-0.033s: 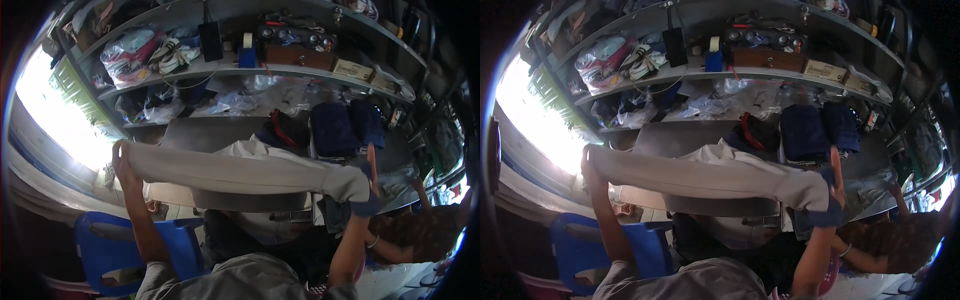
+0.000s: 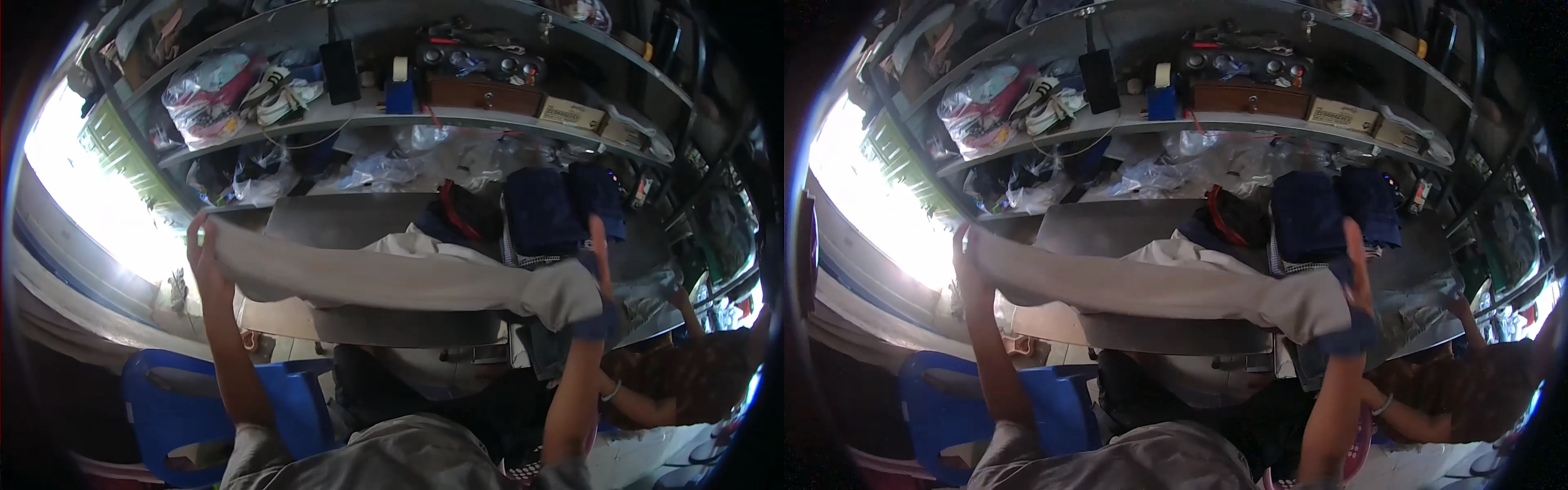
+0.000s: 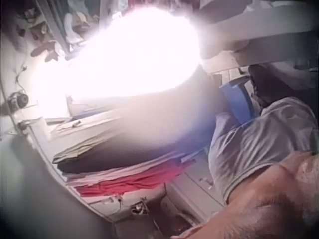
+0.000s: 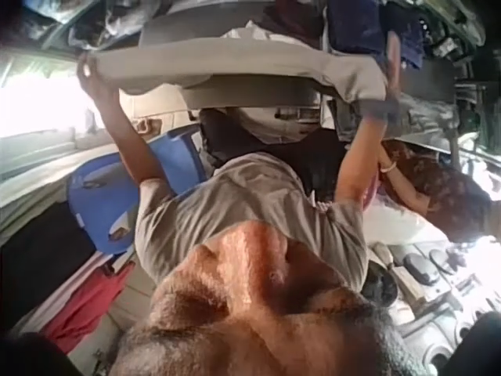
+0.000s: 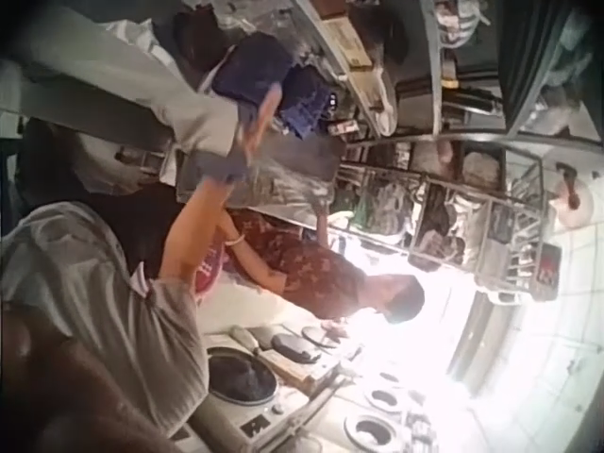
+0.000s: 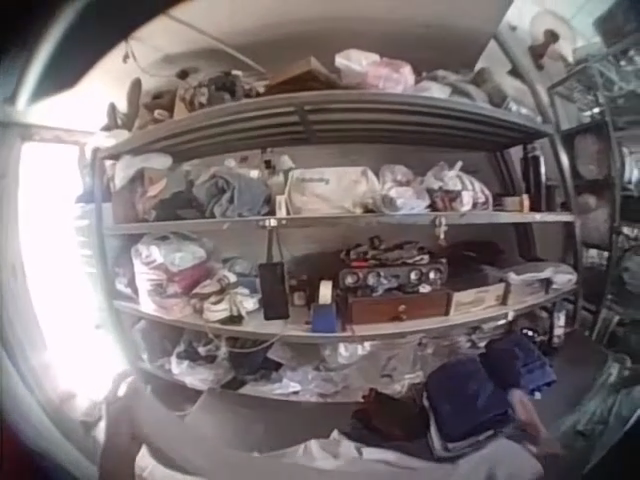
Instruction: Fold various pieces of laundry on a metal table.
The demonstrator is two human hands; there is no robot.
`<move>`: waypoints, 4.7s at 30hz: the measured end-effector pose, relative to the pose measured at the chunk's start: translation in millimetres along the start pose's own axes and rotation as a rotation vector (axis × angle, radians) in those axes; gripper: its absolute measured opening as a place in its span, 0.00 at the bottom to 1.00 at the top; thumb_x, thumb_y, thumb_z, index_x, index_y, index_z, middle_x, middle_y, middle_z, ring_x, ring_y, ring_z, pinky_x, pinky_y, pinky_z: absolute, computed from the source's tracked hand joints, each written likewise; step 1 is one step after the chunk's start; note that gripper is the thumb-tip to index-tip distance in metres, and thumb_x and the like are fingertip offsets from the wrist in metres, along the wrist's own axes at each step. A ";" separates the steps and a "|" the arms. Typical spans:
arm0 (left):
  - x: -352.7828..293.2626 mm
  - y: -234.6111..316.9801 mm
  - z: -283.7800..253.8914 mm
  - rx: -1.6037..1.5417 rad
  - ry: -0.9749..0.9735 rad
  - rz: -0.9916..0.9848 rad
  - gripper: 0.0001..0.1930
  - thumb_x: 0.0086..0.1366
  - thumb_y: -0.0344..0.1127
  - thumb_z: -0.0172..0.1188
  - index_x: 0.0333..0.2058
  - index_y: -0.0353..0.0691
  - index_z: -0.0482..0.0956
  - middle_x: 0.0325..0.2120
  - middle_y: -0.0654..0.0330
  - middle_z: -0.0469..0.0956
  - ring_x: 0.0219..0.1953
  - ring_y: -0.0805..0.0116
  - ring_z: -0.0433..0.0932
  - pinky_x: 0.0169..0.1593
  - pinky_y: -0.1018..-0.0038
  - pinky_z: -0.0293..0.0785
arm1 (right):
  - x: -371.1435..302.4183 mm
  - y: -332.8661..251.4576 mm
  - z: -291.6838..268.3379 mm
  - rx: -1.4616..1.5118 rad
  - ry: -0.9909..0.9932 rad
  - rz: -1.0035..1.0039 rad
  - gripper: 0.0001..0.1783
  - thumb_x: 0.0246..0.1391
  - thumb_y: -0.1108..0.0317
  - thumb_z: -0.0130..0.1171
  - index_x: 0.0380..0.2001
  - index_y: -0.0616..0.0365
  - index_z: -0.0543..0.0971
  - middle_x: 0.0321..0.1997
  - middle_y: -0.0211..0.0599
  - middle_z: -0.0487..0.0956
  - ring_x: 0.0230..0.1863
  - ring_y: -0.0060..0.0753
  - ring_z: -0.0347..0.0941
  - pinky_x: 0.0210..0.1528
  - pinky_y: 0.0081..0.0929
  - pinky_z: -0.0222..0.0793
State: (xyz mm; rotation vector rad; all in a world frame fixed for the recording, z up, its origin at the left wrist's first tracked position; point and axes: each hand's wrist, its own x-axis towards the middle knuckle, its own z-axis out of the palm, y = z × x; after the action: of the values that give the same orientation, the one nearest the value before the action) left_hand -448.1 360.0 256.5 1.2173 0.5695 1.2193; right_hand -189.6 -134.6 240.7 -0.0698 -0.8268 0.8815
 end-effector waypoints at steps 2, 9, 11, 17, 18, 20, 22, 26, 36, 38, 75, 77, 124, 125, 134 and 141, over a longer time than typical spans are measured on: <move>62.0 -12.9 -14.9 0.174 -0.243 0.045 0.16 0.79 0.37 0.54 0.61 0.40 0.76 0.42 0.63 0.79 0.42 0.72 0.78 0.47 0.70 0.78 | 37.8 -8.8 0.5 -0.915 0.421 -0.046 0.25 0.66 0.66 0.62 0.64 0.61 0.77 0.57 0.41 0.83 0.56 0.29 0.80 0.63 0.27 0.72; 92.1 81.7 66.9 0.149 -0.146 0.528 0.24 0.78 0.31 0.51 0.69 0.31 0.68 0.66 0.52 0.74 0.68 0.63 0.72 0.73 0.67 0.62 | 133.8 -78.6 70.3 -0.984 0.603 -0.457 0.19 0.69 0.70 0.58 0.61 0.61 0.80 0.59 0.40 0.83 0.56 0.31 0.81 0.61 0.30 0.78; 63.5 121.3 35.9 0.658 0.018 0.848 0.27 0.75 0.29 0.57 0.70 0.31 0.66 0.70 0.53 0.68 0.67 0.63 0.71 0.68 0.67 0.72 | 126.8 -65.1 115.9 -1.021 0.631 -0.572 0.20 0.70 0.72 0.56 0.62 0.64 0.78 0.59 0.45 0.82 0.59 0.33 0.80 0.61 0.32 0.80; -13.5 146.8 -109.6 0.937 -0.012 0.854 0.13 0.68 0.31 0.57 0.37 0.25 0.85 0.36 0.52 0.84 0.39 0.61 0.83 0.46 0.67 0.78 | 7.1 -72.8 141.2 -1.503 0.782 -0.781 0.26 0.71 0.64 0.50 0.68 0.65 0.70 0.60 0.52 0.81 0.59 0.46 0.81 0.66 0.41 0.78; -20.3 145.4 -144.1 1.008 0.024 0.991 0.12 0.65 0.31 0.58 0.35 0.26 0.84 0.34 0.52 0.85 0.37 0.61 0.83 0.43 0.65 0.78 | -23.9 -70.2 141.5 -1.811 0.761 -0.857 0.23 0.72 0.63 0.50 0.62 0.66 0.75 0.59 0.50 0.81 0.59 0.40 0.80 0.66 0.41 0.75; -41.7 123.4 -205.5 1.134 0.005 0.732 0.09 0.65 0.32 0.59 0.32 0.36 0.87 0.34 0.52 0.86 0.41 0.58 0.85 0.45 0.60 0.80 | -65.2 -70.4 135.9 -2.159 0.737 -0.895 0.21 0.72 0.61 0.51 0.56 0.67 0.80 0.58 0.49 0.82 0.60 0.35 0.79 0.65 0.42 0.73; -44.0 89.1 -315.7 1.001 -0.402 0.853 0.08 0.66 0.32 0.60 0.37 0.38 0.87 0.41 0.53 0.86 0.48 0.62 0.83 0.51 0.64 0.78 | -178.9 -176.3 112.3 -2.145 0.685 -0.614 0.18 0.70 0.62 0.54 0.51 0.65 0.81 0.55 0.46 0.82 0.57 0.34 0.79 0.63 0.39 0.72; -108.3 43.3 -279.8 0.514 -0.333 0.017 0.27 0.65 0.54 0.62 0.48 0.34 0.84 0.50 0.50 0.83 0.55 0.62 0.78 0.58 0.65 0.73 | -195.8 -69.3 79.3 -1.984 0.557 -0.027 0.13 0.64 0.63 0.60 0.42 0.63 0.84 0.49 0.40 0.84 0.52 0.32 0.78 0.60 0.34 0.71; -132.2 -219.2 -212.2 0.640 -0.277 -0.297 0.11 0.74 0.38 0.64 0.43 0.35 0.81 0.31 0.71 0.76 0.33 0.82 0.69 0.37 0.79 0.69 | -135.9 52.5 -63.1 -0.852 1.194 0.101 0.14 0.61 0.75 0.64 0.50 0.61 0.86 0.48 0.35 0.86 0.48 0.29 0.81 0.55 0.26 0.75; -108.7 -225.7 -185.8 0.586 -0.192 -0.320 0.11 0.74 0.39 0.64 0.43 0.36 0.81 0.30 0.71 0.76 0.31 0.81 0.70 0.36 0.78 0.69 | -97.6 43.3 -80.6 -0.788 1.145 0.066 0.18 0.64 0.70 0.62 0.56 0.60 0.83 0.52 0.35 0.85 0.48 0.31 0.83 0.54 0.30 0.78; -31.4 -52.8 89.4 0.618 -0.691 1.077 0.22 0.44 0.15 0.61 0.40 0.42 0.80 0.39 0.55 0.81 0.42 0.51 0.81 0.45 0.57 0.77 | 12.4 -78.6 185.1 -3.280 0.249 0.228 0.14 0.35 0.78 0.69 0.31 0.54 0.86 0.35 0.31 0.80 0.56 0.43 0.72 0.66 0.40 0.59; -40.5 -54.3 64.5 0.769 -0.653 1.114 0.23 0.46 0.17 0.61 0.43 0.42 0.84 0.40 0.56 0.81 0.43 0.53 0.80 0.47 0.58 0.75 | 2.4 -46.2 181.5 -3.174 0.291 0.331 0.15 0.35 0.77 0.69 0.33 0.52 0.87 0.34 0.29 0.80 0.54 0.41 0.73 0.65 0.42 0.59; -68.6 -283.9 -47.4 1.561 -0.843 0.356 0.39 0.73 0.61 0.52 0.76 0.51 0.59 0.78 0.49 0.51 0.79 0.42 0.49 0.76 0.44 0.44 | -171.0 12.2 -149.0 -1.991 0.850 0.506 0.15 0.48 0.73 0.63 0.42 0.56 0.80 0.40 0.47 0.86 0.43 0.56 0.82 0.49 0.47 0.76; -69.2 -284.1 -46.4 1.562 -0.846 0.361 0.39 0.73 0.61 0.51 0.76 0.51 0.59 0.78 0.49 0.51 0.79 0.42 0.49 0.76 0.44 0.44 | -170.6 7.3 -149.3 -1.908 0.905 0.428 0.15 0.48 0.73 0.62 0.43 0.55 0.80 0.40 0.46 0.86 0.43 0.56 0.82 0.49 0.47 0.76; -66.8 -287.2 -44.4 1.558 -0.834 0.354 0.40 0.73 0.62 0.51 0.76 0.51 0.58 0.79 0.49 0.50 0.79 0.43 0.48 0.76 0.44 0.43 | -184.0 11.5 -177.4 -2.242 0.749 0.502 0.13 0.50 0.77 0.57 0.40 0.58 0.80 0.35 0.48 0.82 0.42 0.55 0.81 0.43 0.47 0.75; -65.6 -285.6 -42.5 1.561 -0.835 0.344 0.39 0.72 0.62 0.51 0.77 0.52 0.58 0.79 0.49 0.49 0.79 0.43 0.46 0.76 0.44 0.42 | -147.5 63.2 -141.9 -2.373 1.406 0.080 0.23 0.54 0.76 0.62 0.55 0.56 0.80 0.62 0.50 0.74 0.57 0.55 0.75 0.59 0.50 0.70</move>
State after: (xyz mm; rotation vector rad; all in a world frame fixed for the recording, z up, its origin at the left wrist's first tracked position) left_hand -394.1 350.7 -34.5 2.9992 0.6467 0.1866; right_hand -188.9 -159.5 27.9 -2.4255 -0.0297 -0.6399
